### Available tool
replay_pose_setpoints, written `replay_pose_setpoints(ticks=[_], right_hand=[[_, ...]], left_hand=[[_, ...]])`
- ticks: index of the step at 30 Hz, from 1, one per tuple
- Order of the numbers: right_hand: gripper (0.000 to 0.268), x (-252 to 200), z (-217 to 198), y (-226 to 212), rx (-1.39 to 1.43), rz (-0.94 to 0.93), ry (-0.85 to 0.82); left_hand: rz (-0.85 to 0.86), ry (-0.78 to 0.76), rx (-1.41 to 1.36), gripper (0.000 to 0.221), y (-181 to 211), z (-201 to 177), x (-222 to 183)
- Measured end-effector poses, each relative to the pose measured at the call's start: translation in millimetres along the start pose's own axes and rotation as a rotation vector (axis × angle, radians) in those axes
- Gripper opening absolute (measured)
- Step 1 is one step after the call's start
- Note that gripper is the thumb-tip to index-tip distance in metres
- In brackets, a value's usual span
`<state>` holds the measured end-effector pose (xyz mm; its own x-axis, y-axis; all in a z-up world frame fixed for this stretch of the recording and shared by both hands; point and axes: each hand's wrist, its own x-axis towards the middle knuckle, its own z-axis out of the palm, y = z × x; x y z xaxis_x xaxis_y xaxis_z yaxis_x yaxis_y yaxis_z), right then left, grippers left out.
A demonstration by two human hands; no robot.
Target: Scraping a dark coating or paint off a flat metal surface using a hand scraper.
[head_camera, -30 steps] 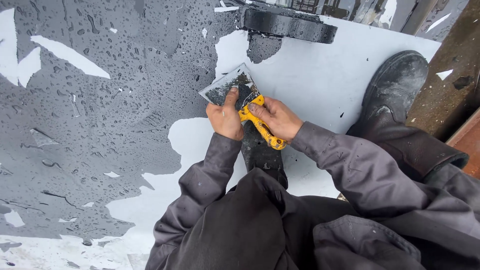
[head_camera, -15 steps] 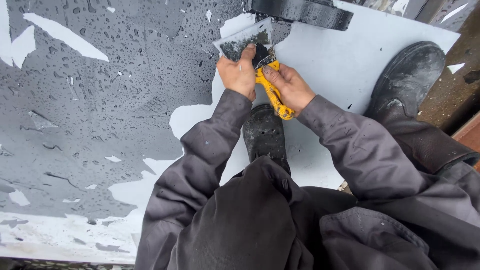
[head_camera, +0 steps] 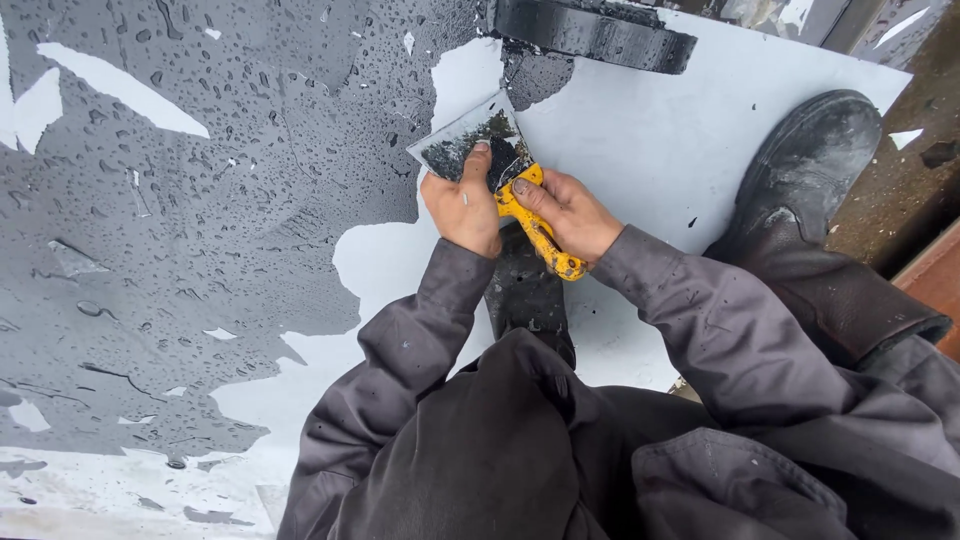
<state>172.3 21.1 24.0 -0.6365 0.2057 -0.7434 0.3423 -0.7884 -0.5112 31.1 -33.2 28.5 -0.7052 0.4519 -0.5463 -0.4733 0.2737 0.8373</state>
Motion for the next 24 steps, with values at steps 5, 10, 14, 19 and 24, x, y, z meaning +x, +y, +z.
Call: replay_pose_setpoints(ticks=[5,10,14,19,24], right_hand=[[0.044,15.5,-7.2,2.8,0.09,0.011,0.065],[0.039,3.0,-13.4,-29.5,-0.004,-0.082,0.09],[0.032,-6.3,-12.1,-14.0,0.015,-0.097,0.019],[0.036,-13.0,21.0,-35.2,0.058,0.056,0.045],[0.04,-3.1,27.8,-48.8,-0.022,0.098,0.136]], left_hand=[[-0.008,-0.035,-0.017,0.013,-22.7,18.1,30.8],[-0.084,0.02,-0.1,0.017,-11.9,20.5,16.4],[-0.249,-0.118,-0.257,0.018,4.2,2.3,1.9],[-0.293,-0.017,-0.216,0.025,5.9,-21.6,-25.5],[-0.533,-0.122,-0.404,0.023,28.9,-19.4,-11.3]])
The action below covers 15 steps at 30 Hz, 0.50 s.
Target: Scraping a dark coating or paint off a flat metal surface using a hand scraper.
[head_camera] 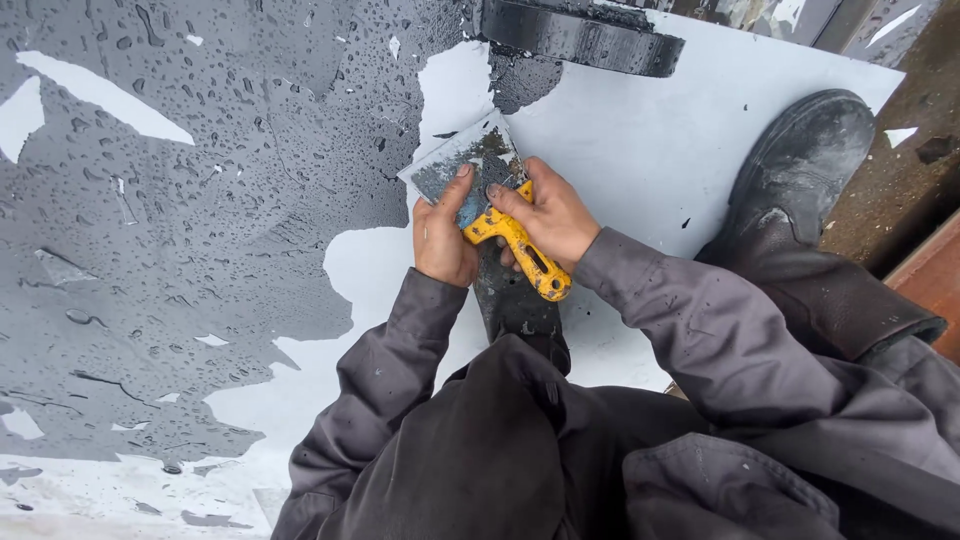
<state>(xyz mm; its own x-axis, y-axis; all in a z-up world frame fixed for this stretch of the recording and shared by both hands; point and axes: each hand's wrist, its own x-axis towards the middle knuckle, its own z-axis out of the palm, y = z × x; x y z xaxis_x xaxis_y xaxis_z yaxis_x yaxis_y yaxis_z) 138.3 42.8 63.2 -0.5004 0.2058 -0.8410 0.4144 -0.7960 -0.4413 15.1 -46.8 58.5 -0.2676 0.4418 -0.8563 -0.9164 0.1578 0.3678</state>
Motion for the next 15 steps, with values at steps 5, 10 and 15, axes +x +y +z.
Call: replay_pose_setpoints(ticks=[5,10,15], right_hand=[[0.039,13.3,6.6,-2.3,0.106,0.022,0.003],[0.035,16.5,13.3,-11.7,0.173,0.116,-0.022],[0.033,30.9,20.2,-14.9,0.321,0.034,0.034]], left_hand=[[0.246,0.176,0.124,0.017,-17.2,-11.9,25.6],[0.22,0.239,0.224,0.012,-0.8,-0.9,32.1],[0.234,0.08,0.245,0.014,27.9,20.9,57.7]])
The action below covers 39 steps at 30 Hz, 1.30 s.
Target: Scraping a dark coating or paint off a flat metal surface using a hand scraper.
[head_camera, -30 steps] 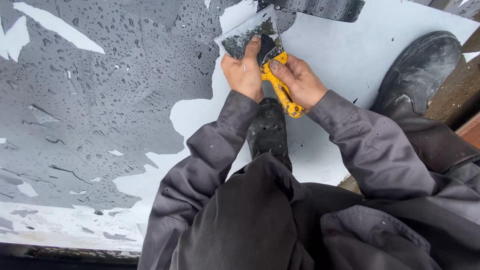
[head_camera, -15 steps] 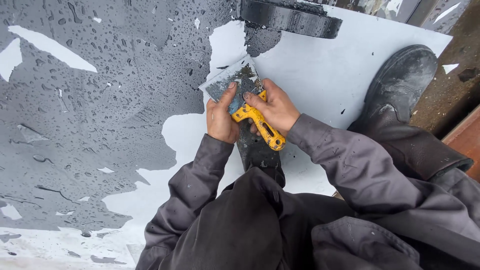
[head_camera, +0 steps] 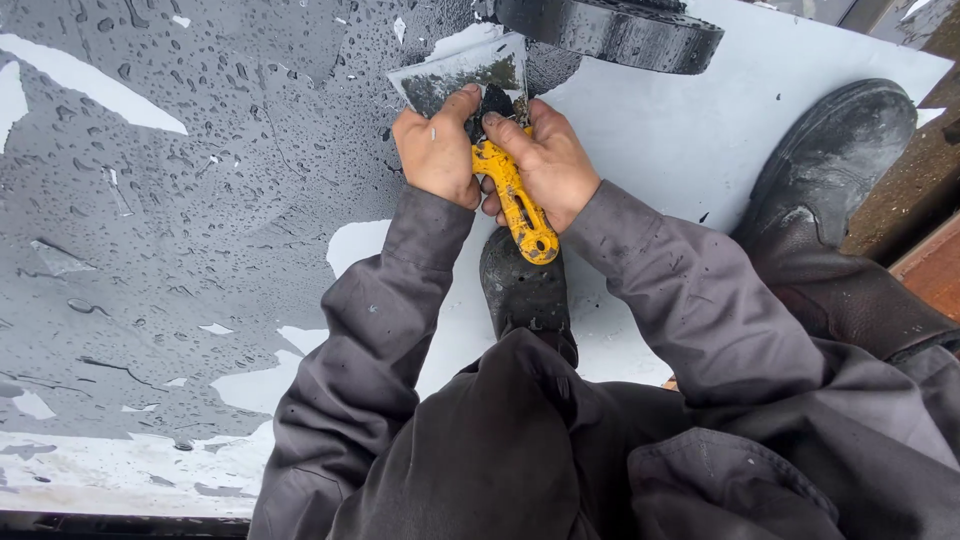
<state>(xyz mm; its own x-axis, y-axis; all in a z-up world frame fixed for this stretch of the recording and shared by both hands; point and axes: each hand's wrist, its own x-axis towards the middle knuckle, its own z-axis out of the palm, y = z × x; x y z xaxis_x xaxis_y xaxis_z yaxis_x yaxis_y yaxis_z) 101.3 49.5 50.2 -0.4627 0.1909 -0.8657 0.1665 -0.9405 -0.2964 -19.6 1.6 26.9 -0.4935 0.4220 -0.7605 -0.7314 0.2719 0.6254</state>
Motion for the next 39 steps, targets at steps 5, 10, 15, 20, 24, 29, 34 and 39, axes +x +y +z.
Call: replay_pose_setpoints(ticks=[5,10,15,20,24,29,34,39], right_hand=[[0.031,1.2,5.2,-17.2,0.067,-0.193,-0.031],[0.027,-10.6,23.8,38.4,0.208,-0.052,0.015],[0.023,7.5,46.5,51.7,0.236,-0.116,0.127],[0.023,30.8,61.5,71.8,0.292,-0.326,0.284],[0.023,49.1,66.2,71.6,0.403,-0.33,0.283],[0.021,57.2,43.7,33.9,0.429,-0.448,0.238],[0.024,48.0,25.2,18.3,0.326,-0.514,0.171],[0.024,17.4,20.3,51.8,0.167,-0.399,0.136]], left_hand=[[-0.119,-0.139,0.038,0.018,7.0,-16.3,4.2],[-0.268,-0.166,0.076,0.019,22.1,-51.6,-13.7],[-0.272,0.004,0.104,0.021,35.1,-42.2,3.9],[-0.418,-0.014,0.352,0.022,69.5,-25.9,25.2],[-0.409,0.063,0.406,0.027,70.6,-20.9,34.1],[-0.212,-0.178,0.196,0.021,66.5,-4.4,56.9],[-0.132,-0.166,0.094,0.02,36.0,1.0,41.9],[-0.135,-0.163,0.042,0.016,30.5,-28.7,-8.7]])
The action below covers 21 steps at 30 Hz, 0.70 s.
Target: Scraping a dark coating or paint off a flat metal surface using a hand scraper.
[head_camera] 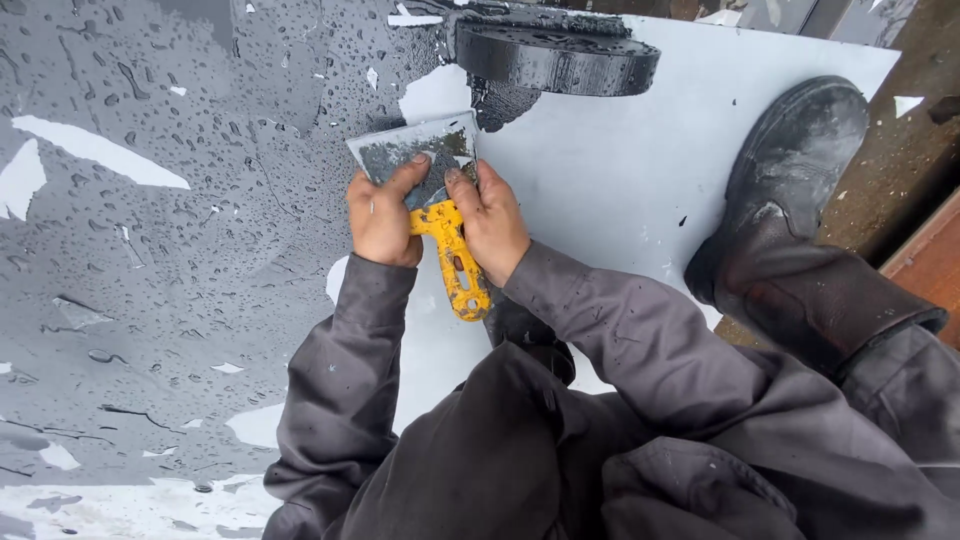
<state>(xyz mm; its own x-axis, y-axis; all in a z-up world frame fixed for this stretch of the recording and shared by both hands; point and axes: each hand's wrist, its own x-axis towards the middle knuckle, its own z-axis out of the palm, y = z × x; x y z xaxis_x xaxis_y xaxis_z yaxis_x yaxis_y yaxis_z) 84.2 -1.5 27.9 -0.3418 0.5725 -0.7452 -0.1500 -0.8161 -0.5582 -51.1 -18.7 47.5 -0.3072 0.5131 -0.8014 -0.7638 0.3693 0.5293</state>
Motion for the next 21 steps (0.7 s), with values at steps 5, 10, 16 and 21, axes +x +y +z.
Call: replay_pose_setpoints(ticks=[5,10,16,21], right_hand=[[0.028,-14.9,-1.8,14.6,-0.022,0.049,-0.138],[0.031,5.5,-3.8,11.7,0.014,0.05,-0.131],[0.033,20.2,5.3,21.6,0.192,0.068,-0.013],[0.033,23.9,-48.3,10.6,0.196,-0.01,0.182]], left_hand=[[0.193,0.104,0.075,0.017,-19.0,-18.6,-25.1],[0.191,0.092,0.124,0.015,-13.8,-10.0,3.8],[0.174,-0.02,0.262,0.014,5.5,0.6,24.1],[0.212,-0.133,0.379,0.012,-41.8,47.9,52.1]])
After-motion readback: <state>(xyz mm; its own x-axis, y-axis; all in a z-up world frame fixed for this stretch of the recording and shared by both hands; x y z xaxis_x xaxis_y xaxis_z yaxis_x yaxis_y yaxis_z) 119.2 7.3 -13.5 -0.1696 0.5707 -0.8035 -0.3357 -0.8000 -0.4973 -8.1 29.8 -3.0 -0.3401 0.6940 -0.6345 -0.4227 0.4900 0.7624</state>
